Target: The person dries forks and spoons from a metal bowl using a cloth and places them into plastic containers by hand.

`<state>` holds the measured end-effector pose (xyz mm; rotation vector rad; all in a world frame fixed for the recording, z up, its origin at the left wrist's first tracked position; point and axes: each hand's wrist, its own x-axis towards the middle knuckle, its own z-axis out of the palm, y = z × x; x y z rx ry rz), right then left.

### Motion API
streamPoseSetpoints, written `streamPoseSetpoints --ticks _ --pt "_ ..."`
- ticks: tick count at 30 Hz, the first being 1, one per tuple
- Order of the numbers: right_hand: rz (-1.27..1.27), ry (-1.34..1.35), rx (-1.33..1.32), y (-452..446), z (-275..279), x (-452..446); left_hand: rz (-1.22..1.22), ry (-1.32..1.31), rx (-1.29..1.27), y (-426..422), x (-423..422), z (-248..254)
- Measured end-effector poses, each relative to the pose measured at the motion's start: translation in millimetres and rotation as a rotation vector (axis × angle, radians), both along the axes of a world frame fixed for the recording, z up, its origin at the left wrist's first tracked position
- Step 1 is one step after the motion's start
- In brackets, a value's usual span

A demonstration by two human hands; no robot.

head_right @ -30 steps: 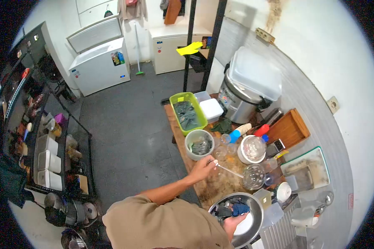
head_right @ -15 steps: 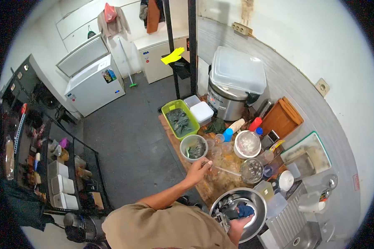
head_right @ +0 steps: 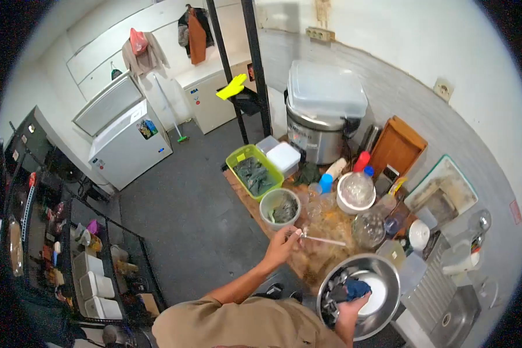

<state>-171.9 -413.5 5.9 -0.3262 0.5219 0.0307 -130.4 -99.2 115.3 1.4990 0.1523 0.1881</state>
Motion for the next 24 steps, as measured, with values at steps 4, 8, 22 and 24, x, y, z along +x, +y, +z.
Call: streamPoseSetpoints --ticks 4,8,22,24 --pt "-0.095 0.252 0.061 5 -1 -30 0.015 0.033 0.020 2 -34 -11" --pt "-0.035 0.189 -0.084 3 -51 -36 0.038 0.015 0.030 12 -45 -20" --pt "0.027 -0.432 0.114 -3 -60 4 -0.015 0.078 -0.062 14 6 3" --pt "-0.176 0.062 0.090 -13 -59 17 -0.027 0.044 -0.092 8 23 -15"
